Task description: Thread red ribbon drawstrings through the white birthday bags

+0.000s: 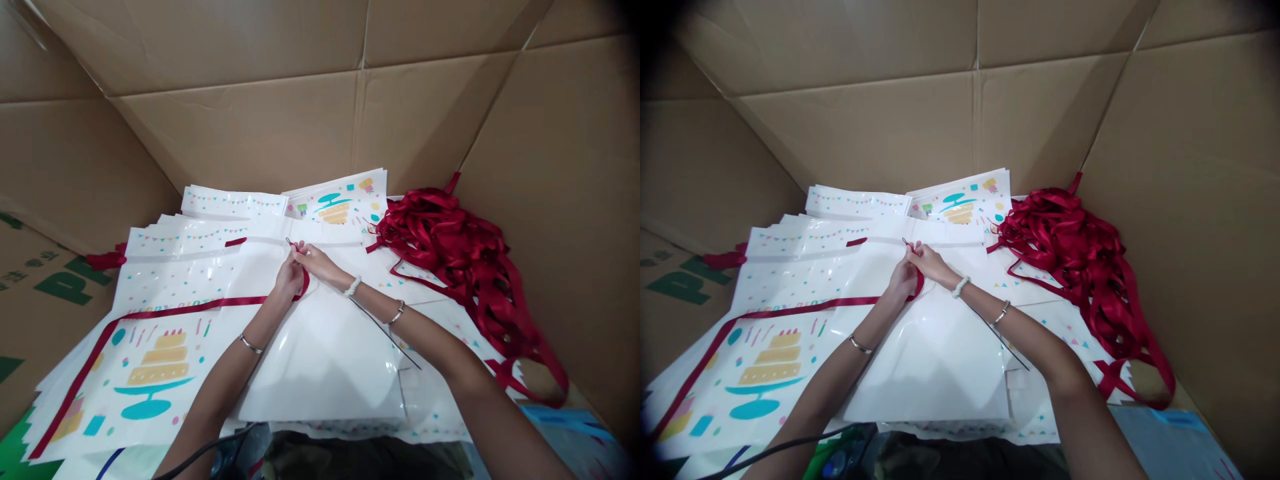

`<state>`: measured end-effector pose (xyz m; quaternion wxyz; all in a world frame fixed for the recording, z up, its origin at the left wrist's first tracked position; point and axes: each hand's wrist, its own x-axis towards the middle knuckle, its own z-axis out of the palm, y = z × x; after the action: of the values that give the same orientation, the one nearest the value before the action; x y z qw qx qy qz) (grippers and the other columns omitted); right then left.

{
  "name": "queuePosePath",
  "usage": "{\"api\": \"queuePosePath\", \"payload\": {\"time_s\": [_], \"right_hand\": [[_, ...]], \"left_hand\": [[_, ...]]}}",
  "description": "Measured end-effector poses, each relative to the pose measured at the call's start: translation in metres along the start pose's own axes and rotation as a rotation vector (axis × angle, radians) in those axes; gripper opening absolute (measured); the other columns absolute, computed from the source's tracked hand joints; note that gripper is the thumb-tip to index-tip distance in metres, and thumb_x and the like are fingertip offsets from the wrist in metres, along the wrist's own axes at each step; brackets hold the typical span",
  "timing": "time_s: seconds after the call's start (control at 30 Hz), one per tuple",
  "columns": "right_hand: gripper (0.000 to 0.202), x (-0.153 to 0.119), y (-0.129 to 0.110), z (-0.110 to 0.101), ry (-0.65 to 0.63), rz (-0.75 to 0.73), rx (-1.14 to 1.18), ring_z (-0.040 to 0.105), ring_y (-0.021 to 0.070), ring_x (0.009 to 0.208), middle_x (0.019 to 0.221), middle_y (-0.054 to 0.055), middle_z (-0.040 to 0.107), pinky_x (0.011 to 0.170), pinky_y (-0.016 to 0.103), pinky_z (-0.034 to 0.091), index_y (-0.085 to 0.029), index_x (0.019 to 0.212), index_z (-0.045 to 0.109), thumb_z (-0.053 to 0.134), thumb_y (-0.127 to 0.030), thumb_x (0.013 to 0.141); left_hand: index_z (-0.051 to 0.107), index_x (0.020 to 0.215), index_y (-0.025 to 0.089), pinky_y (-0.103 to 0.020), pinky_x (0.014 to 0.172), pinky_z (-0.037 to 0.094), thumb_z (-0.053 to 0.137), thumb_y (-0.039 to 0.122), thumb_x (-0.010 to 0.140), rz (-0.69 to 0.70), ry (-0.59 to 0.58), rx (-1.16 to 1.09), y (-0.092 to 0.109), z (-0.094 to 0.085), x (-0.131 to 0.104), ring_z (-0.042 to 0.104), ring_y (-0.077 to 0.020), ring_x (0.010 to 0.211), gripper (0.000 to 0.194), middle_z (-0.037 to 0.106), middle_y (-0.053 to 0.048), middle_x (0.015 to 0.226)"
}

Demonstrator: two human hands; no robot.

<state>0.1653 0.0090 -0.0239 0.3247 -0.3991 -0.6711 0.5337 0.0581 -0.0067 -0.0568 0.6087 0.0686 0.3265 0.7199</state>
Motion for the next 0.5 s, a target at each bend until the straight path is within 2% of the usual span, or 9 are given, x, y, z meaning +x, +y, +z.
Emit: {"api": "queuePosePath", "payload": {"time_s": [0.07,0.17,0.33,0.5], "right_hand": [[0.026,0.011,0.002,0.006,0.039,-0.076,-0.092,0.045,0.0106,0.062,0.065,-0.005,0.049,0.057,0.02,0.032,-0.02,0.074,0.043,0.06,-0.036,0.087],[0.018,0.018,0.003,0.01,0.021,-0.098,-0.072,0.047,0.0109,0.062,0.065,-0.005,0.05,0.058,0.02,0.034,-0.02,0.076,0.047,0.053,-0.029,0.09],[0.005,0.016,0.0,0.008,0.041,-0.015,0.01,0.049,0.0107,0.051,0.059,-0.005,0.053,0.051,0.02,0.035,-0.021,0.084,0.053,0.052,-0.021,0.089],[0.008,0.009,-0.006,0.003,-0.008,0.009,0.13,0.042,0.0087,0.039,0.047,-0.008,0.046,0.042,0.018,0.031,-0.02,0.081,0.054,0.054,-0.02,0.089]], "left_hand": [[0.072,0.092,0.019,-0.016,0.076,0.055,0.063,0.014,0.094,0.012,0.022,-0.009,0.0,0.0,-0.001,0.069,-0.0089,0.077,0.01,0.073,0.0,0.082],[0.071,0.096,0.018,-0.016,0.076,0.056,0.061,0.017,0.097,-0.001,0.012,-0.035,0.005,0.002,-0.003,0.069,-0.0089,0.074,0.01,0.072,0.0,0.078],[0.069,0.092,0.017,-0.021,0.081,0.056,0.055,0.022,0.101,-0.062,-0.026,-0.072,0.011,0.004,-0.008,0.07,-0.0106,0.078,0.017,0.072,-0.001,0.083],[0.068,0.088,0.019,-0.019,0.075,0.054,0.06,0.025,0.098,-0.055,-0.059,0.02,0.006,0.007,-0.011,0.068,-0.01,0.074,0.014,0.07,0.0,0.08]]}}
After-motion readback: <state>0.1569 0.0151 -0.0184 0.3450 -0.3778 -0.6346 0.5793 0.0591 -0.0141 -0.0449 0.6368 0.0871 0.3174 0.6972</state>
